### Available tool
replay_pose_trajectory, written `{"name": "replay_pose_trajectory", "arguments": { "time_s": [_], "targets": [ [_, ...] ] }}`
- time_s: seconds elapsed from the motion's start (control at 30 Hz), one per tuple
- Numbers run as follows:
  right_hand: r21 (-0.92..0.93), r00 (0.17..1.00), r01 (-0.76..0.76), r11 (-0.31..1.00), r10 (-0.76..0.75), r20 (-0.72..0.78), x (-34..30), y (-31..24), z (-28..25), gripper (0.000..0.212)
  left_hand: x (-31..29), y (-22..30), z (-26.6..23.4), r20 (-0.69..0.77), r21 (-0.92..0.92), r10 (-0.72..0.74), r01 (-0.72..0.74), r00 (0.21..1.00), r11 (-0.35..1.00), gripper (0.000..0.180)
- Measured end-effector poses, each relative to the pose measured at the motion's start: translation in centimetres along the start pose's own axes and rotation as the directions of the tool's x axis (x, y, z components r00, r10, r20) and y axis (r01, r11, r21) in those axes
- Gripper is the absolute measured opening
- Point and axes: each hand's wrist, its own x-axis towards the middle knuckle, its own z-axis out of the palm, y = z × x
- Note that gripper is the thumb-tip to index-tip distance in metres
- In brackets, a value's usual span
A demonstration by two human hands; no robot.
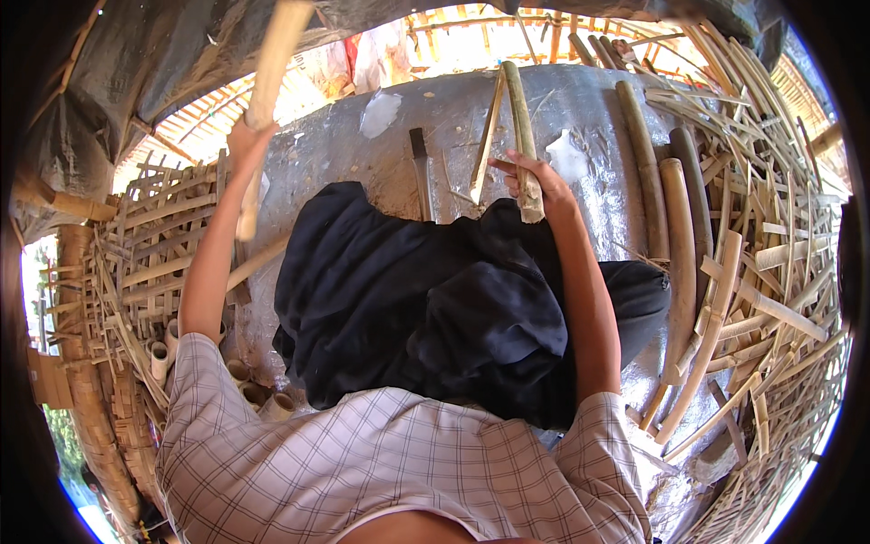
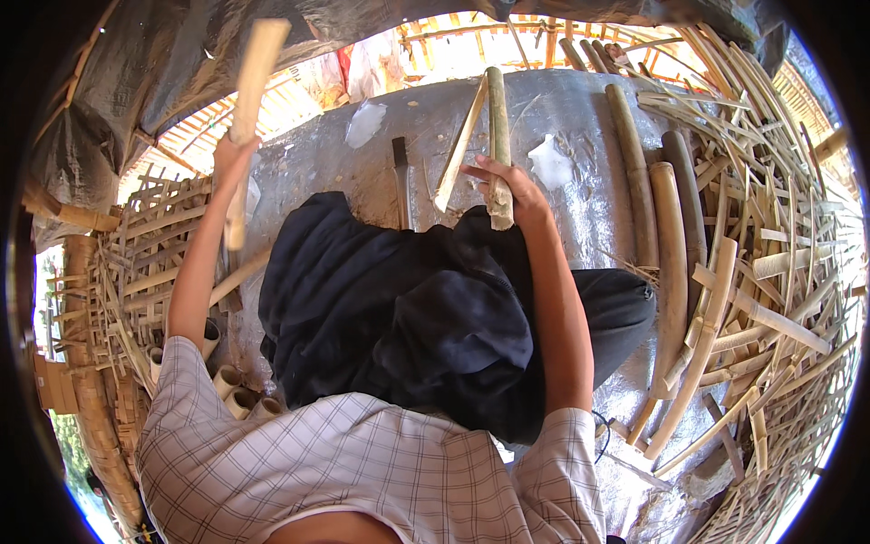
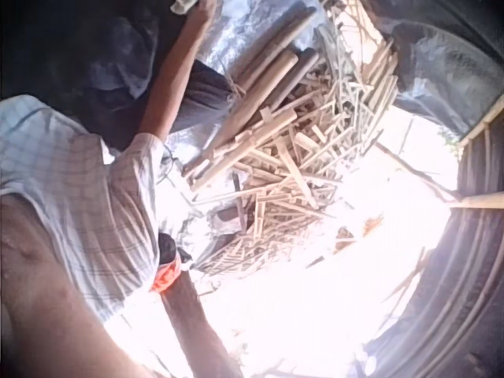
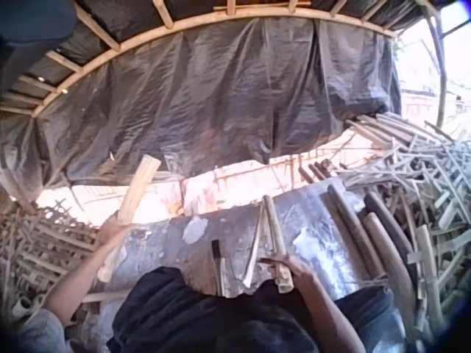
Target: The person splits and shaves bamboo stalks using a knife, handling individual pieces and moving strips aside while sitting among a pile of bamboo debris.
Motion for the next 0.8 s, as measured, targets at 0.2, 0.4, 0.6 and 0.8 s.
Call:
{"name": "replay_pose_trajectory", "arguments": {
  "time_s": [0.2, 0.4, 0.6, 0.8],
  "targets": [
    [-0.001, 0.999, 0.051, 0.999, -0.051, -0.010, -1.3, -0.6, 0.9, 0.042, -3.0, -14.5, 5.1, 0.235, 0.302, -0.238, 0.162, 0.943, 0.940, 0.066],
    [-0.094, 0.997, 0.040, 0.995, -0.033, 0.073, -0.9, -0.7, 1.4, 0.040, -8.8, -19.0, 4.0, 0.301, 0.369, -0.208, 0.088, 0.931, 0.925, 0.076],
    [-0.266, 0.990, -0.107, 0.958, 0.129, 0.065, -0.3, -0.9, 4.5, 0.040, -7.1, -0.5, 2.4, 0.408, 0.093, 0.357, -0.428, 0.840, 0.899, 0.063],
    [-0.126, 0.951, -0.161, 0.979, 0.188, 0.247, 0.0, 1.4, 5.3, 0.042, -11.1, 20.8, 2.9, 0.513, -0.312, 0.760, -0.738, 0.400, 0.599, 0.072]
  ]
}}
